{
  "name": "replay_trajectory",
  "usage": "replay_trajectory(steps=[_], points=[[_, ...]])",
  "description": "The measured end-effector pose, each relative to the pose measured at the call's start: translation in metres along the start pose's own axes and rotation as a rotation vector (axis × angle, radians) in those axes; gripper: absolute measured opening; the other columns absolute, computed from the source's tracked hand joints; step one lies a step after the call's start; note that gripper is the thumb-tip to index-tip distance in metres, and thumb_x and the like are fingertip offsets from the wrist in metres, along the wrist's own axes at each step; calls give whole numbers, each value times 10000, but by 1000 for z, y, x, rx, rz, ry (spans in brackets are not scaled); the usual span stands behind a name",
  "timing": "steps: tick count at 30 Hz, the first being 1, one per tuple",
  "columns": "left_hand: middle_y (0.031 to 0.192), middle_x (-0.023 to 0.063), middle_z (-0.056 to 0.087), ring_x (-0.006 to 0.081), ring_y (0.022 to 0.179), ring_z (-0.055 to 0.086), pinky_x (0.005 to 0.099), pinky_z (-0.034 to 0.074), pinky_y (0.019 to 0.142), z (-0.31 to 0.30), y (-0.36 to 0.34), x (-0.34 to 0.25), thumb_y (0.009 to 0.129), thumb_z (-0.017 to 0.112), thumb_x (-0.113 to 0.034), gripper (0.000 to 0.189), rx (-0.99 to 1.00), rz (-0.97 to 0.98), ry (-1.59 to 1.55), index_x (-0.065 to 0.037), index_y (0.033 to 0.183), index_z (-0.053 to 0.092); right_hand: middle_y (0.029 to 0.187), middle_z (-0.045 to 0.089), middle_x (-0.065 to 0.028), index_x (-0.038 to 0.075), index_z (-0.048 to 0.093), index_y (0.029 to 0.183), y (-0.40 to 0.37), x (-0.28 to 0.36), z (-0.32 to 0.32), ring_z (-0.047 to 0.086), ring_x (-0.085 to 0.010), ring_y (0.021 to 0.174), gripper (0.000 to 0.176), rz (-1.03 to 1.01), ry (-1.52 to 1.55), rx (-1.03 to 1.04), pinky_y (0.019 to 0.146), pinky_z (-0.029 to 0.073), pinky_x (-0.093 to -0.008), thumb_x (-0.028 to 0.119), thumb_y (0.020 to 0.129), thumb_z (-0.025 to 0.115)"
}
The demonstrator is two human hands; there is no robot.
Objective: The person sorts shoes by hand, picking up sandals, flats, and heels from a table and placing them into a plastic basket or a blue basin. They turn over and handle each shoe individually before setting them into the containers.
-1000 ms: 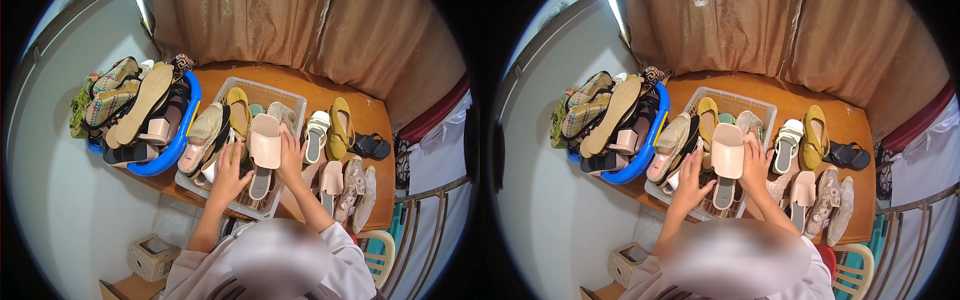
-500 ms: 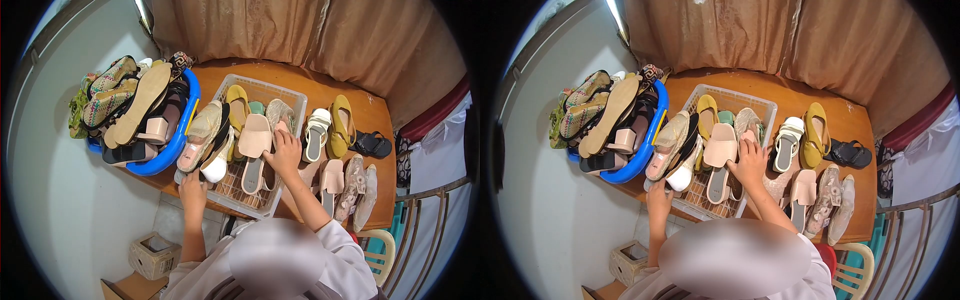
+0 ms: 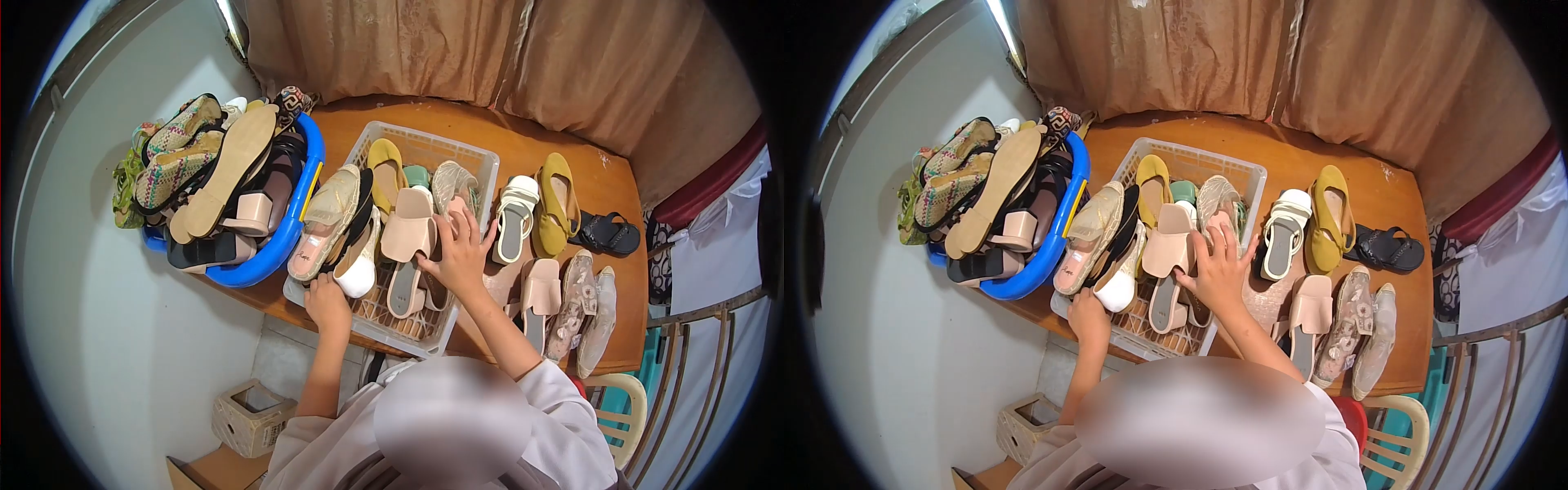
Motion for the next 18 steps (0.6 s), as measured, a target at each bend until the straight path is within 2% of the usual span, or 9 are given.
replay_trajectory(steps=[3,4,6,9,12,15,18], points=[[1005,59,536,232,917,504,364,383,741,2,4,-3,765,541,-109,169,67,6,22,-56,906,615,1162,457,-81,146,546,1104,-1,1,-1,331,-257,1225,665,-31,-1,31,985,100,-685,477,555,723],[1029,59,514,235,933,488,362,375,749,5,3,-3,765,539,-110,195,28,20,52,-53,937,611,1163,457,-80,146,548,1098,-1,1,-2,329,-255,1226,658,-35,0,43,984,96,-688,479,557,720],[1077,61,471,240,966,455,359,360,767,15,1,-4,765,534,-111,251,-50,54,111,-48,999,602,1158,456,-87,146,548,1090,-2,0,0,338,-258,1223,611,-28,-3,42,1010,99,-644,408,565,716],[1110,92,443,261,1006,420,365,329,803,27,7,-5,755,542,-84,332,57,25,158,-8,1078,536,1139,462,-92,148,548,1079,-3,-2,2,354,-262,1212,561,-20,5,30,1031,110,-602,332,573,706],[1063,77,437,219,1012,419,363,343,792,32,11,-13,778,531,-148,307,157,22,335,-72,1073,571,1118,469,-94,147,549,1057,-3,-2,1,370,-265,1197,521,-19,27,17,1038,131,-568,281,575,693],[1030,82,448,224,952,484,354,373,754,32,15,-14,780,537,-150,290,156,43,385,-55,1053,567,1110,477,-109,137,550,1032,-2,-2,0,385,-270,1182,479,-21,51,20,1033,152,-566,239,581,672],[854,158,569,286,810,587,395,437,706,22,22,-13,757,558,-96,203,138,-28,94,28,915,526,1099,483,-118,129,555,1016,-2,-2,0,393,-272,1175,454,-24,68,14,1026,174,-557,224,585,660]])
Point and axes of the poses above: each hand's wrist, its own y-axis towards the middle knuckle, its own z-axis out of the palm, x = y × z, the point moved 2 cm from there along y, towards the middle knuckle
